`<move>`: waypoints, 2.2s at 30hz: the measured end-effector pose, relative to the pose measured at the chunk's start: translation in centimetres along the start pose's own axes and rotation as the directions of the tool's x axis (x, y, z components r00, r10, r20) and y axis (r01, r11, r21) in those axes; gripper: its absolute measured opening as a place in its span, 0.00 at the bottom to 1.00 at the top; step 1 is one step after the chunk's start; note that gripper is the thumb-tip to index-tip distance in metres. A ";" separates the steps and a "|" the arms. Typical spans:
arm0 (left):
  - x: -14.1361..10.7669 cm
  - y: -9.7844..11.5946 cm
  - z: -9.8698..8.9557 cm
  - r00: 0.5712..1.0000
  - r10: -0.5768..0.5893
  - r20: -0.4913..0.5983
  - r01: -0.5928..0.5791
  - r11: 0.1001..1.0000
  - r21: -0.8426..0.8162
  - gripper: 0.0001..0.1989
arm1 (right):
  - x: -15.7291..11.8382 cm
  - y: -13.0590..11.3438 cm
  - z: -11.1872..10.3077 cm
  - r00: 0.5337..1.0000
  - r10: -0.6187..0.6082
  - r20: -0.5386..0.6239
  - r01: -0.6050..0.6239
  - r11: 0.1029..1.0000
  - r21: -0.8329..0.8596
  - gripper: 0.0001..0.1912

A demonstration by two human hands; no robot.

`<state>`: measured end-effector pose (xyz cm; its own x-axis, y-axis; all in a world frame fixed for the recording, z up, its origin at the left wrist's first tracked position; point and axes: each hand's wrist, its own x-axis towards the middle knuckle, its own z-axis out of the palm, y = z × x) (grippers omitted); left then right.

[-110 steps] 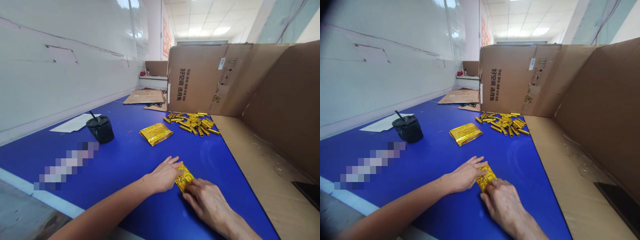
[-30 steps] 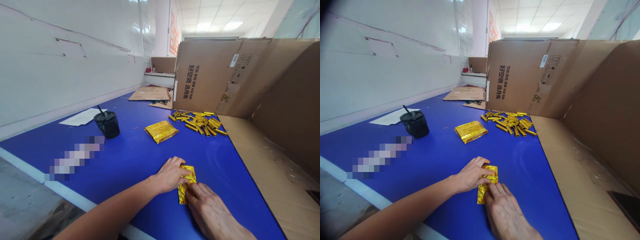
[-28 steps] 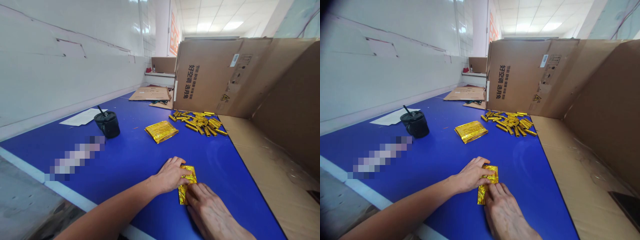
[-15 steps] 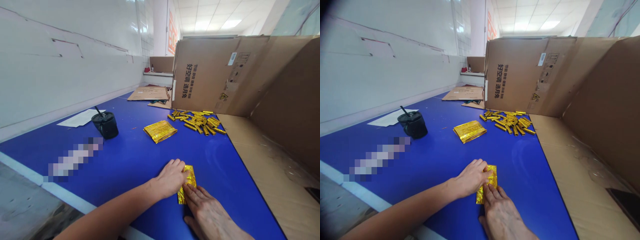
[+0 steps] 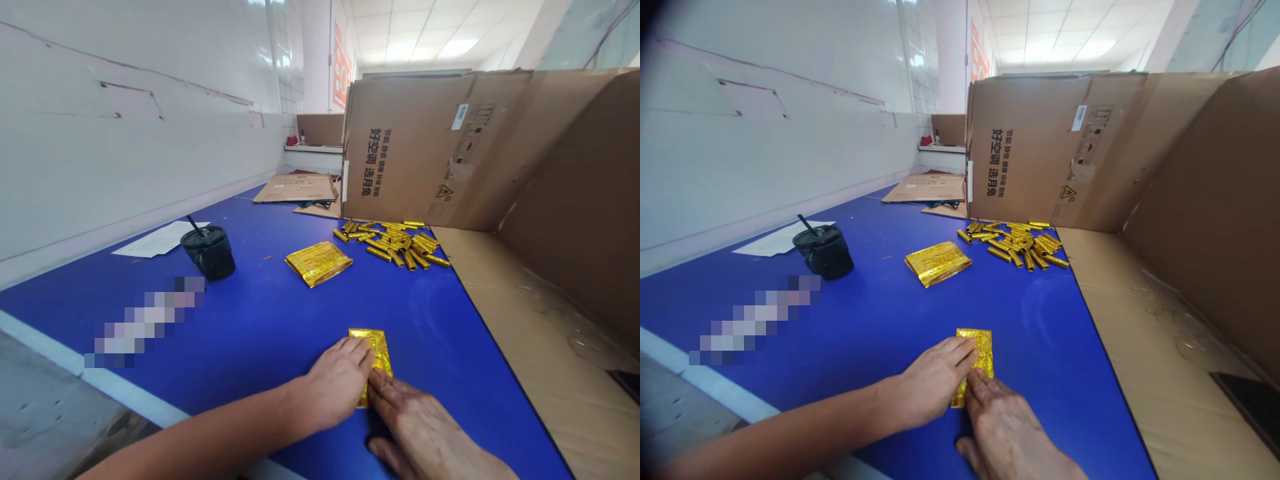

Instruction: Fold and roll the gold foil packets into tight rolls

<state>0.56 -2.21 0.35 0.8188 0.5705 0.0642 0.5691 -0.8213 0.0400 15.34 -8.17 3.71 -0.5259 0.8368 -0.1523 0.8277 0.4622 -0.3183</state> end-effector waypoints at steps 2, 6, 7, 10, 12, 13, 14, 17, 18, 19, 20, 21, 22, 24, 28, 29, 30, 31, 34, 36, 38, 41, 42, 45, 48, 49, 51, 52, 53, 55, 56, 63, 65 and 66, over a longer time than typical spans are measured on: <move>-0.5 0.3 0.4 0.999 -0.041 -0.015 0.041 0.999 -0.021 0.22 | -0.3 0.2 -0.6 0.999 -0.036 -0.037 0.039 0.996 0.074 0.25; -1.0 0.9 0.8 0.996 -0.083 -0.016 0.082 0.995 -0.057 0.25 | -0.1 1.4 -1.6 0.992 -0.096 -0.087 0.111 0.975 0.193 0.17; -1.0 1.0 0.9 0.996 -0.082 -0.022 0.080 0.995 -0.062 0.25 | 0.1 1.8 -1.5 0.989 -0.061 -0.134 0.085 0.979 0.187 0.18; -0.9 1.2 0.9 0.994 -0.094 -0.049 0.091 0.994 -0.063 0.25 | 1.1 3.1 -0.4 0.979 -0.008 -0.203 0.022 0.997 0.070 0.28; -0.8 1.3 0.9 0.994 -0.098 -0.047 0.095 0.993 -0.063 0.25 | 1.6 4.0 0.7 0.988 0.004 -0.152 -0.006 1.000 -0.010 0.31; -0.8 1.3 0.8 0.995 -0.096 -0.040 0.093 0.993 -0.066 0.26 | 1.8 4.3 1.2 0.991 0.015 -0.133 -0.021 0.999 -0.044 0.32; -0.8 1.3 0.8 0.995 -0.093 -0.033 0.090 0.993 -0.073 0.26 | 1.9 4.6 1.7 0.992 0.023 -0.120 -0.032 0.997 -0.076 0.32; -1.0 1.4 0.8 0.994 -0.110 -0.027 0.107 0.988 -0.112 0.27 | 1.8 5.1 2.4 0.993 0.055 -0.105 -0.070 0.986 -0.149 0.33; -1.2 1.5 0.7 0.992 -0.122 -0.026 0.118 0.985 -0.127 0.28 | 1.8 5.2 2.4 0.992 0.064 -0.105 -0.080 0.984 -0.162 0.33; -1.3 1.5 0.6 0.990 -0.136 -0.025 0.131 0.981 -0.143 0.29 | 1.8 5.1 2.4 0.992 0.071 -0.105 -0.088 0.982 -0.170 0.33; -1.4 1.5 0.5 0.988 -0.150 -0.026 0.144 0.977 -0.157 0.31 | 1.7 5.1 2.4 0.992 0.076 -0.103 -0.093 0.981 -0.173 0.34; -1.5 1.4 0.4 0.987 -0.160 -0.027 0.153 0.974 -0.168 0.31 | 1.7 5.0 2.2 0.992 0.080 -0.101 -0.096 0.980 -0.174 0.34; -1.5 1.3 0.2 0.985 -0.169 -0.030 0.162 0.971 -0.175 0.31 | 1.7 4.9 2.1 0.992 0.083 -0.096 -0.099 0.980 -0.173 0.33; -1.3 0.7 -0.2 0.982 -0.189 -0.029 0.181 0.967 -0.180 0.26 | 1.7 4.6 1.8 0.992 0.092 -0.081 -0.105 0.979 -0.174 0.33; -0.1 -1.3 -0.6 0.988 -0.146 -0.040 0.137 0.977 -0.165 0.15 | 1.8 4.1 1.4 0.990 0.132 -0.048 -0.138 0.974 -0.182 0.35; 0.2 -1.8 -0.6 0.992 -0.116 -0.044 0.108 0.984 -0.143 0.13 | 1.8 4.1 1.3 0.989 0.138 -0.045 -0.144 0.973 -0.181 0.36; 0.4 -2.2 -0.5 0.992 -0.107 -0.060 0.099 0.988 -0.118 0.12 | 1.9 4.0 1.3 0.989 0.140 -0.045 -0.146 0.973 -0.178 0.36; 0.6 -2.5 -0.4 0.992 -0.101 -0.080 0.093 0.990 -0.104 0.11 | 1.9 4.0 1.2 0.989 0.139 -0.046 -0.145 0.974 -0.174 0.36; 0.5 -3.1 -0.2 0.982 -0.105 -0.155 0.084 0.987 -0.135 0.10 | 1.8 4.0 1.2 0.990 0.133 -0.047 -0.139 0.977 -0.164 0.36; 0.2 -3.2 -0.3 0.981 -0.101 -0.167 0.068 0.980 -0.189 0.11 | 1.7 4.0 1.3 0.990 0.134 -0.047 -0.139 0.978 -0.158 0.36; -0.2 -3.2 -0.4 0.987 -0.100 -0.127 0.068 0.970 -0.234 0.13 | 1.6 4.1 1.4 0.990 0.134 -0.052 -0.141 0.979 -0.148 0.36; -0.8 -3.2 -0.3 0.993 -0.111 -0.038 0.097 0.960 -0.264 0.17 | 1.6 4.1 1.5 0.989 0.133 -0.061 -0.140 0.981 -0.133 0.35; -1.0 -3.1 -0.1 0.993 -0.113 -0.017 0.104 0.959 -0.263 0.19 | 1.7 4.2 1.5 0.989 0.133 -0.062 -0.140 0.982 -0.129 0.35; -1.2 -3.2 0.2 0.994 -0.109 0.008 0.108 0.959 -0.263 0.22 | 1.8 4.2 1.5 0.989 0.134 -0.064 -0.140 0.983 -0.119 0.35; -0.9 -3.6 0.0 0.995 -0.099 -0.019 0.089 0.951 -0.296 0.18 | 1.8 4.1 1.4 0.989 0.132 -0.069 -0.139 0.984 -0.107 0.34; -0.8 -3.8 -0.1 0.995 -0.097 -0.033 0.082 0.948 -0.308 0.17 | 1.7 4.1 1.3 0.989 0.132 -0.069 -0.139 0.985 -0.104 0.34; -0.6 -4.0 -0.4 0.994 -0.092 -0.055 0.070 0.946 -0.317 0.16 | 1.7 4.0 1.3 0.989 0.136 -0.064 -0.142 0.985 -0.102 0.34; -0.6 -4.0 -0.5 0.994 -0.089 -0.056 0.067 0.948 -0.311 0.16 | 1.7 4.0 1.3 0.988 0.139 -0.061 -0.144 0.984 -0.102 0.34; -0.6 -4.0 -0.5 0.995 -0.086 -0.050 0.068 0.952 -0.299 0.16 | 1.7 4.1 1.3 0.988 0.140 -0.059 -0.146 0.984 -0.102 0.35; -1.0 -3.9 -0.4 0.997 -0.075 -0.017 0.068 0.962 -0.266 0.19 | 1.7 4.1 1.4 0.989 0.136 -0.058 -0.141 0.985 -0.099 0.35; -1.3 -3.8 -0.4 0.998 -0.063 0.006 0.063 0.966 -0.250 0.23 | 1.7 4.1 1.4 0.990 0.131 -0.058 -0.136 0.986 -0.097 0.35; -2.4 -3.7 -0.4 0.995 -0.006 0.096 0.026 0.978 -0.205 0.33 | 1.5 4.5 1.2 0.992 0.115 -0.052 -0.117 0.992 -0.046 0.32; -2.3 -3.6 -0.5 0.996 -0.020 0.089 0.038 0.978 -0.205 0.33 | 1.2 5.1 0.6 0.995 0.088 -0.044 -0.087 0.996 0.022 0.29; -2.3 -3.6 -0.6 0.996 -0.026 0.085 0.043 0.978 -0.206 0.32 | 1.0 5.4 0.4 0.997 0.070 -0.040 -0.067 0.996 0.060 0.27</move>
<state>-3.37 -0.58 0.63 0.8072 0.5898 -0.0218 0.5760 -0.7792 0.2469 19.21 -4.94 1.51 -0.4588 0.8780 -0.1368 0.8479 0.3865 -0.3629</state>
